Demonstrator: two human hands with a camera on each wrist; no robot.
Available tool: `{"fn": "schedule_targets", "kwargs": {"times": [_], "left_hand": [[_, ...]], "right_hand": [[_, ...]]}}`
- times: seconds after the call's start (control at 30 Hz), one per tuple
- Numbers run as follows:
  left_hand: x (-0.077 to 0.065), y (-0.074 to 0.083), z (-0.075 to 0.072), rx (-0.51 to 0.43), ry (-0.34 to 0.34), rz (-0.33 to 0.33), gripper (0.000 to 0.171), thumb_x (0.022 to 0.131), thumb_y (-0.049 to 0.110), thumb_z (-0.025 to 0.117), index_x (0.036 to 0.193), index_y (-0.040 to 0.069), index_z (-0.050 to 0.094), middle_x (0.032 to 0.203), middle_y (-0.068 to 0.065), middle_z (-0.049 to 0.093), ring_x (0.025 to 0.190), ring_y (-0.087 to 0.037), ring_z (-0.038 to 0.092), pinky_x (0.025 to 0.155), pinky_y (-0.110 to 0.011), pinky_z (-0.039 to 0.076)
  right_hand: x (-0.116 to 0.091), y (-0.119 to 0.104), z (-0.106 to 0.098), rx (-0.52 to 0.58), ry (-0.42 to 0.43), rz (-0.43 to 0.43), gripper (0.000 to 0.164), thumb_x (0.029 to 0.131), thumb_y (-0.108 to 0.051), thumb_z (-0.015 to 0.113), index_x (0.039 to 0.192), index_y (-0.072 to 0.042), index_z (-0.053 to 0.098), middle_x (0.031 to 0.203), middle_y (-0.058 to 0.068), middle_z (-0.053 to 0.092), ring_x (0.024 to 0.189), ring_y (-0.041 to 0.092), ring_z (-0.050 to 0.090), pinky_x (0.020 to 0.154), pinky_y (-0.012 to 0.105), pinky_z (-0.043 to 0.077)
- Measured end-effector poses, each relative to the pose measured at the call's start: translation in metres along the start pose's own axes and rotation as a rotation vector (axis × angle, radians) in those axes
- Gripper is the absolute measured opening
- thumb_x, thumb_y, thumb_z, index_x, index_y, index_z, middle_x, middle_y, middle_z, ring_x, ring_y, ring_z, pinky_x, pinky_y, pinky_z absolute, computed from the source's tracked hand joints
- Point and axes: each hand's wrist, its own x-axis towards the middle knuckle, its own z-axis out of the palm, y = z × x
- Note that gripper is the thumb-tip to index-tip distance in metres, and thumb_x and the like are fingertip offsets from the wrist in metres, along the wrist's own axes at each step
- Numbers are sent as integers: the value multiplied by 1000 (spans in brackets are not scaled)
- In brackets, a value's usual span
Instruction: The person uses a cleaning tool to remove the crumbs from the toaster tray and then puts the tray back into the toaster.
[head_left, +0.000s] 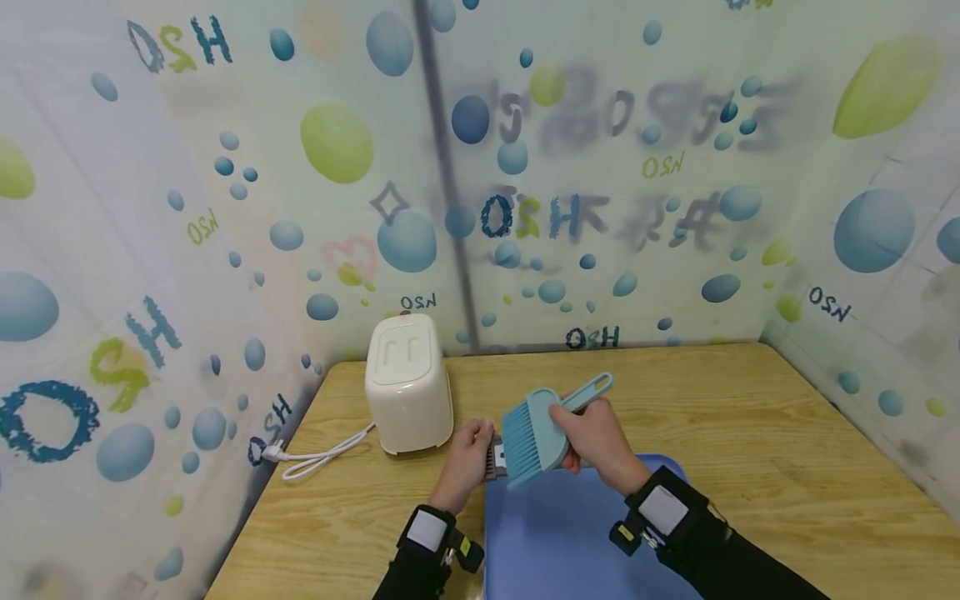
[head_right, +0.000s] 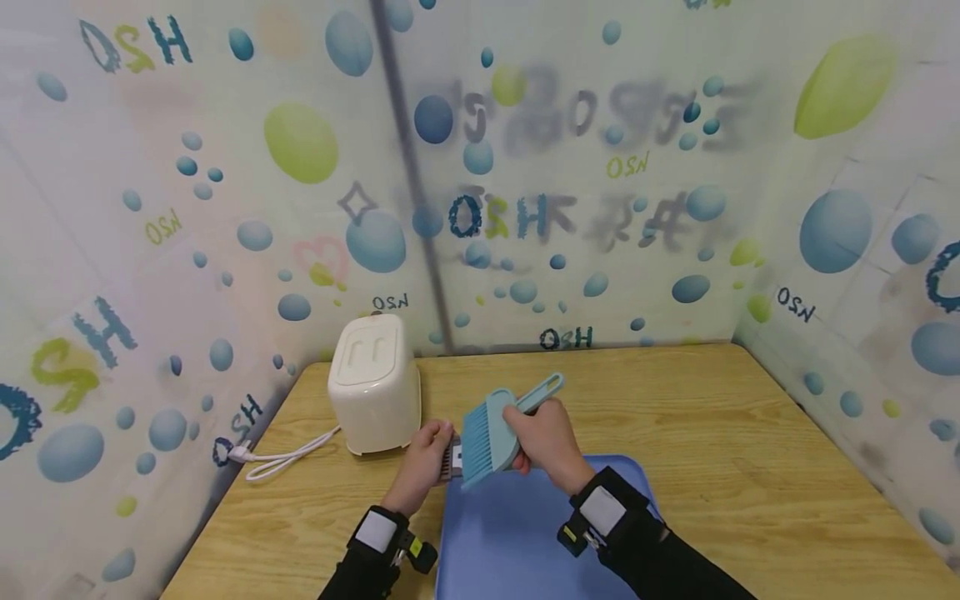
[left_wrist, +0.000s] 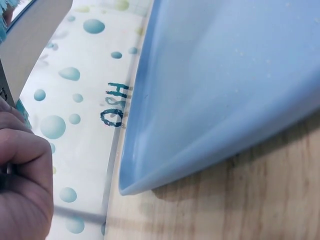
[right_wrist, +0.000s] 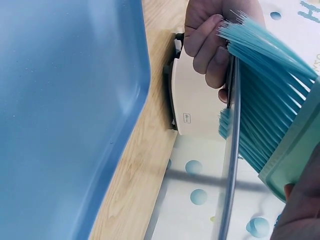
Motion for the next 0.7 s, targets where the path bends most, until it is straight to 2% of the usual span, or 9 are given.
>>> {"fn": "schedule_targets", "kwargs": {"times": [0.13, 0.33, 0.7], "left_hand": [[0, -1, 0, 11, 1, 16, 35, 112, 22, 40, 108, -8, 57, 84, -6, 53, 68, -14, 50, 57, -27, 43], [-2, 0, -1, -28, -14, 6, 36, 111, 28, 43, 109, -4, 59, 85, -9, 55, 67, -15, 52, 55, -28, 45], [-6, 5, 2, -9, -10, 15, 35, 111, 24, 43, 108, -8, 59, 78, -2, 50, 66, -14, 50, 55, -25, 42]], "right_hand": [[-1, 0, 0, -6, 2, 4, 23, 101, -17, 59, 90, 1, 68, 57, 12, 64, 37, 21, 56, 38, 31, 48], [-1, 1, -1, 2, -1, 2, 21, 101, -17, 59, 93, 1, 67, 57, 12, 64, 36, 20, 55, 37, 31, 47], [-4, 3, -3, -16, 36, 47, 19, 98, -16, 60, 93, 1, 67, 55, 12, 63, 36, 19, 55, 37, 29, 46]]}}
